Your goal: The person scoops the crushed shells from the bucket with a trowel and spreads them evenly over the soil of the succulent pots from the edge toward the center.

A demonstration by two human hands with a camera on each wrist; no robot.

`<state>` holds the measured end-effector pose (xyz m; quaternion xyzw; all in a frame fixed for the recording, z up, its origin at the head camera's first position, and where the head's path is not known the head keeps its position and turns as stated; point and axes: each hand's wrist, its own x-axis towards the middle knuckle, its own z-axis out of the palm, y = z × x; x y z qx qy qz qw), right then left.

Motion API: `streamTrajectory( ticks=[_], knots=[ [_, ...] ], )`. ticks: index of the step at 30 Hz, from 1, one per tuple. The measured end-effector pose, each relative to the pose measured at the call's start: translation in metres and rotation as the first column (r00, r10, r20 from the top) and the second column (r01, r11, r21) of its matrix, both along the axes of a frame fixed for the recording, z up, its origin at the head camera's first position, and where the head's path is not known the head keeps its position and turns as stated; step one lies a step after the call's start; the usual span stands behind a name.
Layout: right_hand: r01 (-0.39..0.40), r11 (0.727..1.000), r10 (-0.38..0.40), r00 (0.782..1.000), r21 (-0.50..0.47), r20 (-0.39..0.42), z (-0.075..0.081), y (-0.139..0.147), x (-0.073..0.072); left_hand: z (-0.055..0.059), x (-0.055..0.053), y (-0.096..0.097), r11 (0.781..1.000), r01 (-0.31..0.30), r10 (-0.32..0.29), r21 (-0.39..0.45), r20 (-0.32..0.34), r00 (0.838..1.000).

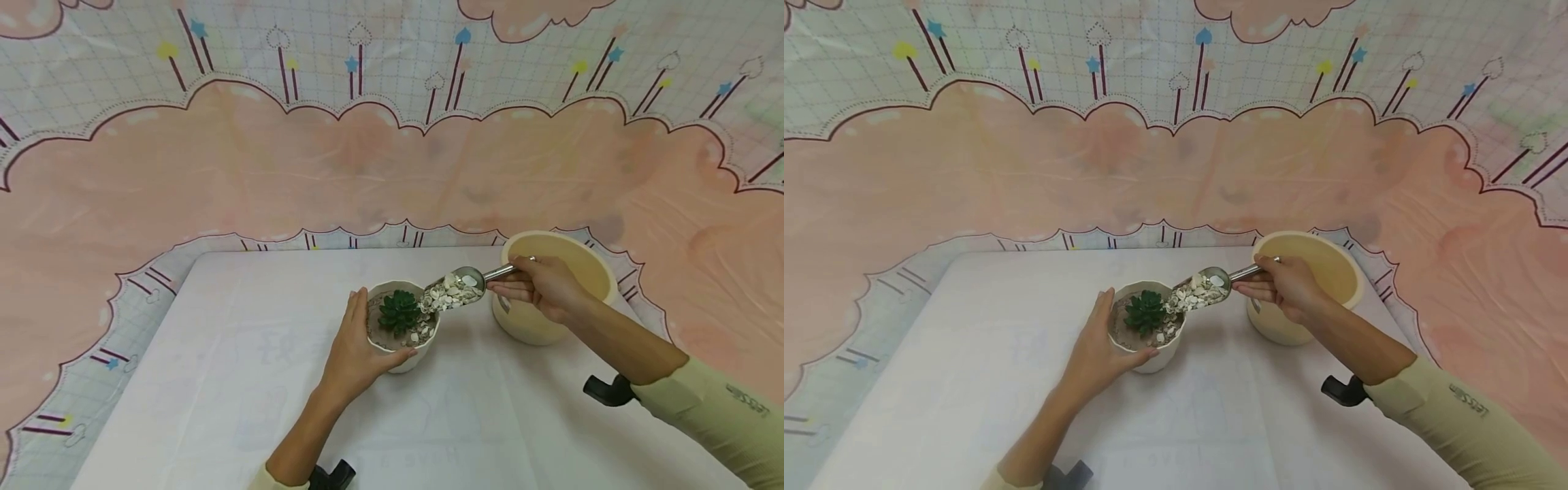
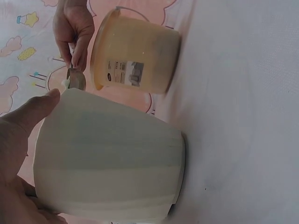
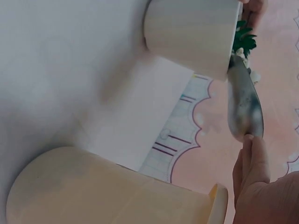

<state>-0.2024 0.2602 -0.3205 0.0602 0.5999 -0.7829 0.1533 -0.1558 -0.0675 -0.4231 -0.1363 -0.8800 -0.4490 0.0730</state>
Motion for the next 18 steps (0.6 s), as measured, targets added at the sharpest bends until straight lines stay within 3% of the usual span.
streamTrajectory(
  ticks=[11,18],
  knots=[
    [0.018,1.000,-0.018,1.000,-0.002,-0.002,0.000,-0.002,-0.003,0.003,-0.003,-0.006,0.999,0.042,-0.042,-0.009,0.025,0.999],
    [0.026,1.000,-0.026,1.000,0.007,-0.002,-0.001,-0.002,-0.003,0.009,0.005,0.004,1.000,-0.008,0.008,-0.028,0.015,1.000]
  ],
)
